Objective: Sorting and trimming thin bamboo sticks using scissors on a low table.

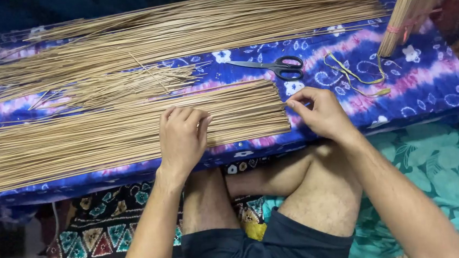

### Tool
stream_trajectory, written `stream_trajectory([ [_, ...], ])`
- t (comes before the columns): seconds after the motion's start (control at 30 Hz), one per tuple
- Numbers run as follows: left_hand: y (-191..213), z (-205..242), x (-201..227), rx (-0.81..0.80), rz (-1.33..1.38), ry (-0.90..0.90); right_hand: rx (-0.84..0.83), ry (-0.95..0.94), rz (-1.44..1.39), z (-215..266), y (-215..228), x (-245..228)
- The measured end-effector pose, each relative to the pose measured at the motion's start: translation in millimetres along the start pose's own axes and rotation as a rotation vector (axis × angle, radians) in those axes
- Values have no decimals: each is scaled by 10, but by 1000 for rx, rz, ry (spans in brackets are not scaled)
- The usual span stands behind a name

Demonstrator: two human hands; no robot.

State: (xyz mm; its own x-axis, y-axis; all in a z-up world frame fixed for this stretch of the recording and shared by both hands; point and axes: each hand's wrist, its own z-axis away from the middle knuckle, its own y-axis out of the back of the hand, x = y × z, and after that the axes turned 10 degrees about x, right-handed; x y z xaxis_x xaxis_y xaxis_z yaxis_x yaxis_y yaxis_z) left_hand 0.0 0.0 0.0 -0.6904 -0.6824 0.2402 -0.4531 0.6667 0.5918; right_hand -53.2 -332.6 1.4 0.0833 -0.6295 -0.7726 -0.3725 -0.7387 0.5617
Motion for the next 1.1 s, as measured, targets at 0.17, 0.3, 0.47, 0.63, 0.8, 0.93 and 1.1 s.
stream_trajectory([
  [0.17,-186,14,-65,-8,-34,-6,90,-132,-89,-108,-256,285],
  [0.3,-328,52,-131,5,-32,-8,175,-201,-147,-161,-416,533],
  [0.47,-487,126,-230,37,-46,-24,271,-45,-134,-126,-535,596],
  [0.63,-466,102,-216,45,-37,-21,311,30,-135,-82,-540,541],
  [0.8,-517,145,-282,46,-36,-4,342,37,-156,-57,-609,509],
  [0.93,-539,193,-285,56,-48,9,364,94,-111,-48,-666,512],
  [1.1,-553,278,-291,61,-41,33,386,144,-45,-42,-693,518],
])
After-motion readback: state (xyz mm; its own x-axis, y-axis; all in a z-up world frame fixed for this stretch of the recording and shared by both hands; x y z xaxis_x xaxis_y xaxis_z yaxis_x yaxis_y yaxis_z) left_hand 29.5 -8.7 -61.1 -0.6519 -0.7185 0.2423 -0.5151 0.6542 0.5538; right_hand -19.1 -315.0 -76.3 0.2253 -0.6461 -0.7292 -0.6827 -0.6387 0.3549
